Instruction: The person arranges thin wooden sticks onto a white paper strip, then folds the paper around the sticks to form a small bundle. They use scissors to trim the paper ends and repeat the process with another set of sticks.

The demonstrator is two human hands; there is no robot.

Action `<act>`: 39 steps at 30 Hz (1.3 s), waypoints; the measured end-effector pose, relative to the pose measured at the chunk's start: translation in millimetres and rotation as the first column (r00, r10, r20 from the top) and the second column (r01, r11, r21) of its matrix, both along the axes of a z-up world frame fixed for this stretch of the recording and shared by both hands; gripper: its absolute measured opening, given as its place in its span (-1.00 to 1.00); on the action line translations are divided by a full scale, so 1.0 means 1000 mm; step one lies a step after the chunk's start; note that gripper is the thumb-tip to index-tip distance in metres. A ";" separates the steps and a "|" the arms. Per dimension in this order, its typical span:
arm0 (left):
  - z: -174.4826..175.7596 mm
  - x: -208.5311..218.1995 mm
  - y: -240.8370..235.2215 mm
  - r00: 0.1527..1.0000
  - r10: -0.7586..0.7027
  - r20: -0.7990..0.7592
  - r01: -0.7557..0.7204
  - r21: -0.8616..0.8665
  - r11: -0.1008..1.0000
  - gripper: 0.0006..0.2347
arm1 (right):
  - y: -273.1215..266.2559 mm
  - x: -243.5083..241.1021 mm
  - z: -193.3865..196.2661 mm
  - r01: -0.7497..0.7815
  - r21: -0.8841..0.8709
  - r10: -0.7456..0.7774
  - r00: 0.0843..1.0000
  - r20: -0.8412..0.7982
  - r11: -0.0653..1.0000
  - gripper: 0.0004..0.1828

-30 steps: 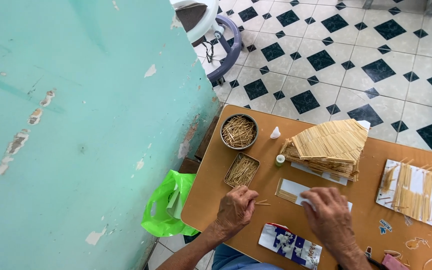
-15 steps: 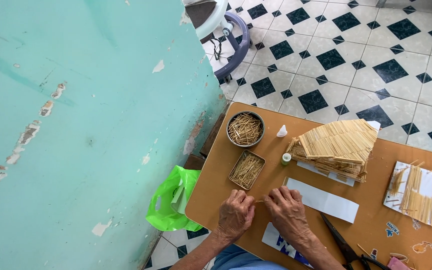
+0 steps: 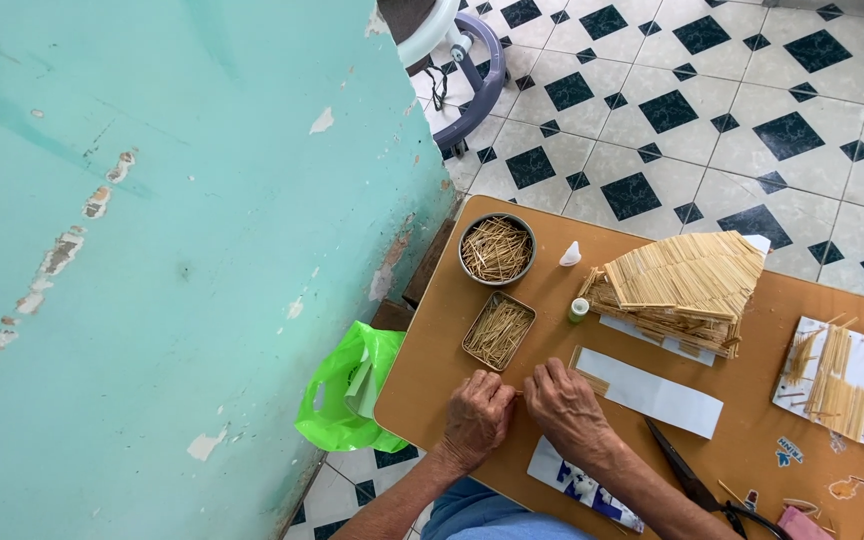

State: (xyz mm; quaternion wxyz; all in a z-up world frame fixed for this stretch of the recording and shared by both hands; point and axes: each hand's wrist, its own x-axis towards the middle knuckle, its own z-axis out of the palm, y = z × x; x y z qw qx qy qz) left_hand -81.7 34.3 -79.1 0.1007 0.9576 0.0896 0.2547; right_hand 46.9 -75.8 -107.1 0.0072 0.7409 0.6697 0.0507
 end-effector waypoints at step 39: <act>0.025 0.017 -0.023 0.908 0.416 0.044 0.109 -0.985 -0.135 -0.87 | 0.009 0.009 0.036 0.168 0.420 0.055 0.881 -0.469 0.892 -0.91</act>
